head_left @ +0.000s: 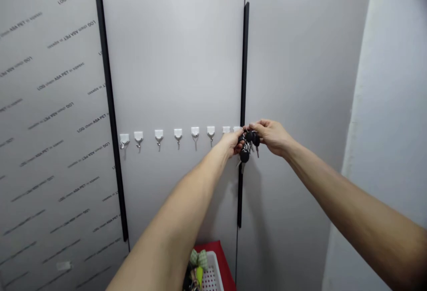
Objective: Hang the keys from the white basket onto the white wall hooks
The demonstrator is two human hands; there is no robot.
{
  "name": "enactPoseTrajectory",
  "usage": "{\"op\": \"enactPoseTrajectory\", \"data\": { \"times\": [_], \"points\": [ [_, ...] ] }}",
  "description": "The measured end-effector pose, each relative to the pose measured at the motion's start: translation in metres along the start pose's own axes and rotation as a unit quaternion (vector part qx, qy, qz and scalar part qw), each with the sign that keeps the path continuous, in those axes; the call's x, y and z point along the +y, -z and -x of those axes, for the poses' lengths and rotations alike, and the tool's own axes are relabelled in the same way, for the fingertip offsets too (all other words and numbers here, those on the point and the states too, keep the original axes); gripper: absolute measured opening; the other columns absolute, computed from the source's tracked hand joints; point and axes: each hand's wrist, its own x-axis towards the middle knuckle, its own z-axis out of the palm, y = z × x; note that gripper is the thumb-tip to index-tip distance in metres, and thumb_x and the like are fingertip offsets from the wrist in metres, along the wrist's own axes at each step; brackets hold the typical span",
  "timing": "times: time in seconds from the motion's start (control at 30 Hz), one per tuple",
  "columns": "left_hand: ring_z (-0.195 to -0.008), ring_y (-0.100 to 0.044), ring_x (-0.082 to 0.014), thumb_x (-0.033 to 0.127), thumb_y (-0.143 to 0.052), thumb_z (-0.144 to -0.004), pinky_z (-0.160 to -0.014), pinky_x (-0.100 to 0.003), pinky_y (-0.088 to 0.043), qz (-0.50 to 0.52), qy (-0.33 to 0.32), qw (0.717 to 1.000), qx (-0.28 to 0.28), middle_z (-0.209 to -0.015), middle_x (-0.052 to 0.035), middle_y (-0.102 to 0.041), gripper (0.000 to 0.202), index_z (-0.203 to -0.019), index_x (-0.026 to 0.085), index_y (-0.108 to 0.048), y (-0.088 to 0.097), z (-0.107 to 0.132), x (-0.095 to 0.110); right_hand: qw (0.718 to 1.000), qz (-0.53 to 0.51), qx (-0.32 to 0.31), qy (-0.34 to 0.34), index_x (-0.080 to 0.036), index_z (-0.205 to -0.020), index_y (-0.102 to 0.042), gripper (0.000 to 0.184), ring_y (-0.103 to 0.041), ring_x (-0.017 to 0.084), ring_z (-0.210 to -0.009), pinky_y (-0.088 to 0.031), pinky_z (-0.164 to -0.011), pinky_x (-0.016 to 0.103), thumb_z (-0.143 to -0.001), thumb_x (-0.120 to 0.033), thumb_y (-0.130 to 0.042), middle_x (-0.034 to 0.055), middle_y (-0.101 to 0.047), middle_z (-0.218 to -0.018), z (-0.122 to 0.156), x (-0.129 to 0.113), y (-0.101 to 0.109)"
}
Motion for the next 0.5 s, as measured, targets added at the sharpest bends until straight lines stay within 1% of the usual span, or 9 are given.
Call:
{"op": "enactPoseTrajectory", "data": {
  "times": [0.07, 0.17, 0.2, 0.27, 0.33, 0.37, 0.4, 0.5],
  "points": [
    [-0.030, -0.028, -0.0002, 0.034, -0.042, -0.067, -0.033, -0.012, -0.022, -0.029, -0.013, 0.999, -0.017, -0.038, 0.0059, -0.036, 0.023, -0.061, 0.013, -0.048, 0.000, 0.002, -0.006, 1.000, 0.000, -0.009, -0.015, -0.013, -0.051, -0.044, 0.013, -0.046, 0.003, -0.043, -0.036, -0.040, 0.013, -0.064, -0.012, -0.046, -0.0020, -0.052, -0.048, 0.002, 0.004, 0.003],
    [-0.029, -0.028, -0.0002, 0.033, -0.039, -0.069, -0.033, -0.012, -0.022, -0.090, -0.041, 0.994, -0.038, -0.039, 0.0054, -0.037, 0.023, -0.064, 0.012, -0.048, 0.000, 0.002, -0.014, 1.000, -0.010, 0.013, -0.025, -0.013, -0.050, -0.043, 0.016, -0.045, 0.003, -0.041, -0.034, -0.037, 0.012, -0.066, -0.011, -0.045, -0.0017, -0.051, -0.046, 0.000, 0.006, 0.010],
    [-0.030, -0.028, -0.0005, 0.032, -0.040, -0.069, -0.034, -0.013, -0.023, -0.118, -0.061, 0.991, -0.031, -0.039, 0.0053, -0.037, 0.023, -0.066, 0.012, -0.049, 0.001, 0.001, -0.015, 0.999, -0.015, 0.016, -0.030, -0.013, -0.050, -0.043, 0.017, -0.045, 0.003, -0.040, -0.034, -0.037, 0.013, -0.066, -0.011, -0.044, -0.0016, -0.051, -0.045, -0.002, 0.005, 0.012],
    [-0.031, -0.032, -0.0016, 0.030, -0.042, -0.068, -0.035, -0.014, -0.025, -0.167, -0.114, 0.979, 0.006, -0.042, 0.0050, -0.039, 0.020, -0.074, 0.012, -0.049, 0.002, -0.002, -0.016, 0.999, -0.028, 0.012, -0.042, -0.013, -0.049, -0.041, 0.018, -0.047, 0.005, -0.041, -0.036, -0.037, 0.015, -0.067, -0.011, -0.043, -0.0011, -0.051, -0.045, -0.008, 0.000, 0.015],
    [-0.034, -0.037, -0.0024, 0.026, -0.044, -0.067, -0.036, -0.014, -0.028, -0.177, -0.164, 0.969, 0.042, -0.047, 0.0048, -0.042, 0.022, -0.085, 0.013, -0.046, 0.004, -0.005, -0.016, 0.998, -0.034, 0.006, -0.054, -0.014, -0.049, -0.040, 0.019, -0.048, 0.006, -0.042, -0.039, -0.040, 0.018, -0.067, -0.010, -0.044, -0.0006, -0.052, -0.046, -0.013, -0.006, 0.016],
    [-0.035, -0.038, -0.0023, 0.025, -0.043, -0.068, -0.036, -0.013, -0.029, -0.166, -0.179, 0.969, 0.044, -0.049, 0.0048, -0.043, 0.024, -0.089, 0.015, -0.044, 0.005, -0.006, -0.016, 0.998, -0.036, 0.005, -0.058, -0.014, -0.050, -0.039, 0.019, -0.049, 0.007, -0.043, -0.040, -0.040, 0.019, -0.067, -0.009, -0.044, -0.0006, -0.052, -0.046, -0.015, -0.009, 0.016],
    [-0.034, -0.037, -0.0019, 0.025, -0.042, -0.069, -0.036, -0.013, -0.028, -0.150, -0.186, 0.970, 0.035, -0.050, 0.0048, -0.043, 0.025, -0.092, 0.015, -0.043, 0.005, -0.007, -0.016, 0.997, -0.037, 0.006, -0.061, -0.014, -0.050, -0.039, 0.019, -0.049, 0.007, -0.043, -0.041, -0.041, 0.020, -0.067, -0.009, -0.045, -0.0007, -0.051, -0.046, -0.017, -0.011, 0.016],
    [-0.031, -0.032, -0.0006, 0.025, -0.034, -0.073, -0.032, -0.011, -0.024, -0.102, -0.175, 0.979, -0.033, -0.047, 0.0050, -0.040, 0.024, -0.091, 0.014, -0.045, 0.006, -0.007, -0.015, 0.997, -0.041, 0.010, -0.061, -0.014, -0.051, -0.039, 0.018, -0.048, 0.007, -0.043, -0.042, -0.041, 0.021, -0.068, -0.009, -0.044, -0.0014, -0.050, -0.044, -0.023, -0.019, 0.012]
  ]
}}
